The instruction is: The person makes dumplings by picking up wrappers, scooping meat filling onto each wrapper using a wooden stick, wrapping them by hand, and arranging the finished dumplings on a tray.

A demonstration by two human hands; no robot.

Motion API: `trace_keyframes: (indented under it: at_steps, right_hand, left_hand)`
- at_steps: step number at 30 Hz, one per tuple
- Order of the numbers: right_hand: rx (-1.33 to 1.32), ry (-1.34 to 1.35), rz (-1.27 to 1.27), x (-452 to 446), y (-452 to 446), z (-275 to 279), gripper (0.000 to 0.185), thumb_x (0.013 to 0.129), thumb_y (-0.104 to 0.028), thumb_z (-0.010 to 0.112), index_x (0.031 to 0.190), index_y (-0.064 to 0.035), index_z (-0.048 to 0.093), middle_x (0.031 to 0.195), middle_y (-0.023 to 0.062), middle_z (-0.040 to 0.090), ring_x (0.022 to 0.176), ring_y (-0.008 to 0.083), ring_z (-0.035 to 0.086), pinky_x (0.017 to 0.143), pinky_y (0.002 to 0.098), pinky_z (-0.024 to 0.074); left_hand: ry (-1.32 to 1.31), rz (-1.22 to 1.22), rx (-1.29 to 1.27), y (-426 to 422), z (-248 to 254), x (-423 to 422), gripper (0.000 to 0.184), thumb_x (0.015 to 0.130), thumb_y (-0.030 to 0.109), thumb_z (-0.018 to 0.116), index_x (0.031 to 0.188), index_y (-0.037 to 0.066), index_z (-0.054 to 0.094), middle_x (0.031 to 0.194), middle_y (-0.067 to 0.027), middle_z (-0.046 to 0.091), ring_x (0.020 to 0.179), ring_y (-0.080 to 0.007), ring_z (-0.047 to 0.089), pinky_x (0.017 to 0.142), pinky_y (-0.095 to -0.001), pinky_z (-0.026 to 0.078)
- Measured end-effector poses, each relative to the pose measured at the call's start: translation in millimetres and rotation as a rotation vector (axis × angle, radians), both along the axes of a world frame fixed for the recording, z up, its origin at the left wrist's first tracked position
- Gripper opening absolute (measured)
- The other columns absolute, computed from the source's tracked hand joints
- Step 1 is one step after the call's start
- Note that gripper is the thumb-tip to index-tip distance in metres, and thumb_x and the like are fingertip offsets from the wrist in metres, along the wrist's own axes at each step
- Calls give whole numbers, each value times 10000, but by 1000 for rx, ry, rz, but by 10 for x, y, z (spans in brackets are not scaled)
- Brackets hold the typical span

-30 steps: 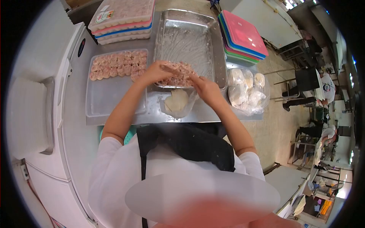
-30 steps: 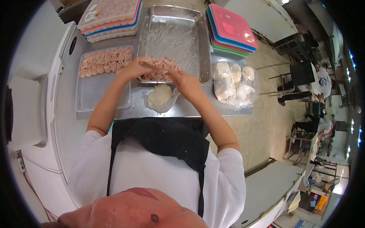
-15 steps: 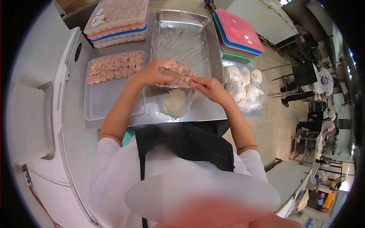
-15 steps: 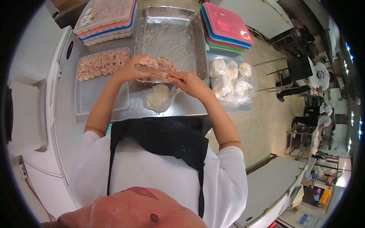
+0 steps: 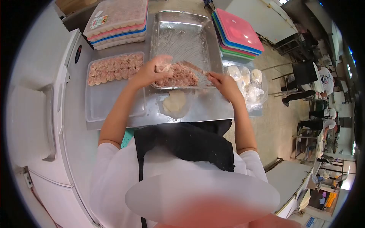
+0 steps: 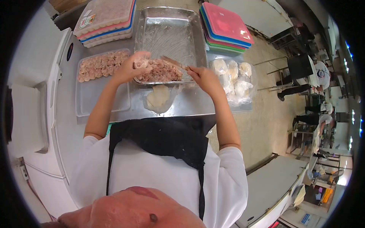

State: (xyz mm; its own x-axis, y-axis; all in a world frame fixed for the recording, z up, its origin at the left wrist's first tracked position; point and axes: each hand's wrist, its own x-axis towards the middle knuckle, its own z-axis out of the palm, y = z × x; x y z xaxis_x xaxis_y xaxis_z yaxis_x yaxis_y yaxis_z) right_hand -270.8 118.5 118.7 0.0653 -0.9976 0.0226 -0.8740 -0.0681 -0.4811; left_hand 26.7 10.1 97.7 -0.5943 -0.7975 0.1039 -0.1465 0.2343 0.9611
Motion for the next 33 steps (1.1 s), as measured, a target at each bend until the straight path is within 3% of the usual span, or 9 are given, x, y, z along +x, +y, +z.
trace_keyframes:
  at_steps: [2,4,12,16,19,22,25,28,33]
  right_hand:
    - [-96,-282,83,160,8,196,302,904,-282,590,1122,-84,653,930,180,663,844,352,629,712,393,496]
    - [-110,-212,182,357,-22,152,316,896,-273,608,1132,-65,647,924,182,662,820,354,628,716,383,497]
    - [-298,114,165,578,75,492,257,879,-285,623,1070,-122,674,765,108,616,698,327,614,621,438,474]
    - [-165,9,186,446,-58,331,255,898,-219,621,1106,-78,664,809,113,629,735,245,623,647,326,481]
    - [-81,-245,111,263,-54,268,275,905,-204,618,1129,-48,655,855,116,652,741,198,619,677,307,476]
    - [-28,-327,-12,52,-7,79,306,901,-224,629,1135,-28,649,907,136,676,774,197,624,710,306,474]
    - [37,-422,-97,-107,24,-159,342,905,-223,636,1162,4,629,898,103,676,798,141,603,716,274,465]
    - [173,-486,-159,-128,3,-272,354,910,-226,632,1173,11,621,890,82,670,812,117,588,730,252,460]
    - [108,-422,-84,27,-62,-215,334,933,-251,593,1154,-4,632,888,66,667,827,112,588,744,242,455]
  left_hand:
    - [8,-35,-70,-12,29,7,369,759,214,764,1056,44,629,903,-45,636,846,-141,570,784,-280,456]
    - [-15,-61,-245,-37,29,-14,363,762,222,763,1050,44,632,911,-47,643,847,-141,571,794,-275,455]
    - [-104,-18,-164,-76,-64,25,375,745,257,772,1004,31,622,840,-84,642,789,-156,572,740,-311,464]
    - [-232,-20,-199,-73,-43,163,423,739,288,772,1045,40,617,905,-88,655,791,-182,586,744,-316,470]
    - [-70,110,-259,-56,-140,524,455,729,281,771,1090,52,613,993,-102,640,867,-188,591,774,-305,468]
    - [-221,339,-97,-104,-217,1071,476,718,258,768,1122,62,609,1037,-123,610,928,-209,580,802,-305,469]
    - [-535,501,-239,-23,-503,1430,583,740,213,733,1266,50,541,1169,-147,586,1047,-283,574,888,-323,470]
    - [-548,587,-469,88,-856,1510,546,759,209,710,1260,82,533,1224,-189,558,1046,-333,570,893,-381,456]
    - [-507,618,-194,159,-995,1276,748,761,175,705,1413,108,346,1287,-233,520,1146,-382,523,944,-415,430]
